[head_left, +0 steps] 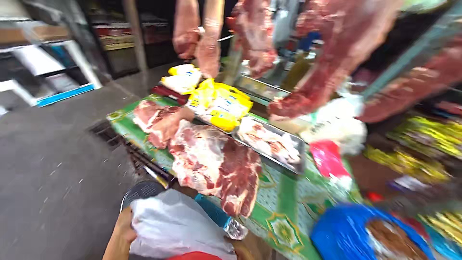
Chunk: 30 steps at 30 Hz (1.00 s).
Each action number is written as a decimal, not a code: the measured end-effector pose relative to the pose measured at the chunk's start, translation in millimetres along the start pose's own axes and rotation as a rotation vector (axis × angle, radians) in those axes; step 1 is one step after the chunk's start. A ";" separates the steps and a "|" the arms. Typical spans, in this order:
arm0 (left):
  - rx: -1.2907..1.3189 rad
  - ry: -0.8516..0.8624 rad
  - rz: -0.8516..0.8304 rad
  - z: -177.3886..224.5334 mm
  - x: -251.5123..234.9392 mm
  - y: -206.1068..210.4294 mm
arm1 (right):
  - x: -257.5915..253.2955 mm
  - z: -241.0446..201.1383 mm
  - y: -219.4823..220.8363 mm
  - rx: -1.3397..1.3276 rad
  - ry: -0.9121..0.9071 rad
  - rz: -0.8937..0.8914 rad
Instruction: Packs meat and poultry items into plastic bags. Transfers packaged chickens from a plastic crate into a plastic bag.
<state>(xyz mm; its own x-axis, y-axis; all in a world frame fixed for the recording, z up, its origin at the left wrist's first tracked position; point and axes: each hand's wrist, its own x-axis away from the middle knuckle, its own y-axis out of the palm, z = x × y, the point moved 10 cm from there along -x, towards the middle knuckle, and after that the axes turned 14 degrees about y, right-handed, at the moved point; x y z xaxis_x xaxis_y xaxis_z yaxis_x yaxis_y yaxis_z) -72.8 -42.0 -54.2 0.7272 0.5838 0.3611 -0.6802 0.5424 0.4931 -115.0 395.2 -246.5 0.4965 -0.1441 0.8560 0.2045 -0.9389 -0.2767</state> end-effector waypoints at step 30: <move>-0.832 0.602 0.029 21.7 154.7 42.4 | 151.1 -148.9 107.7 0.204 -0.409 -0.645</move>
<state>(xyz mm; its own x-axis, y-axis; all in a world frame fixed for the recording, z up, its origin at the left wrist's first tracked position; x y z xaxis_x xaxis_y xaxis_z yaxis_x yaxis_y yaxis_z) 12.9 58.2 39.7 0.6988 0.6852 -0.2055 -0.7116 0.6366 -0.2971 -143.6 225.7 -82.0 0.4900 0.5731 0.6569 0.6887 -0.7165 0.1113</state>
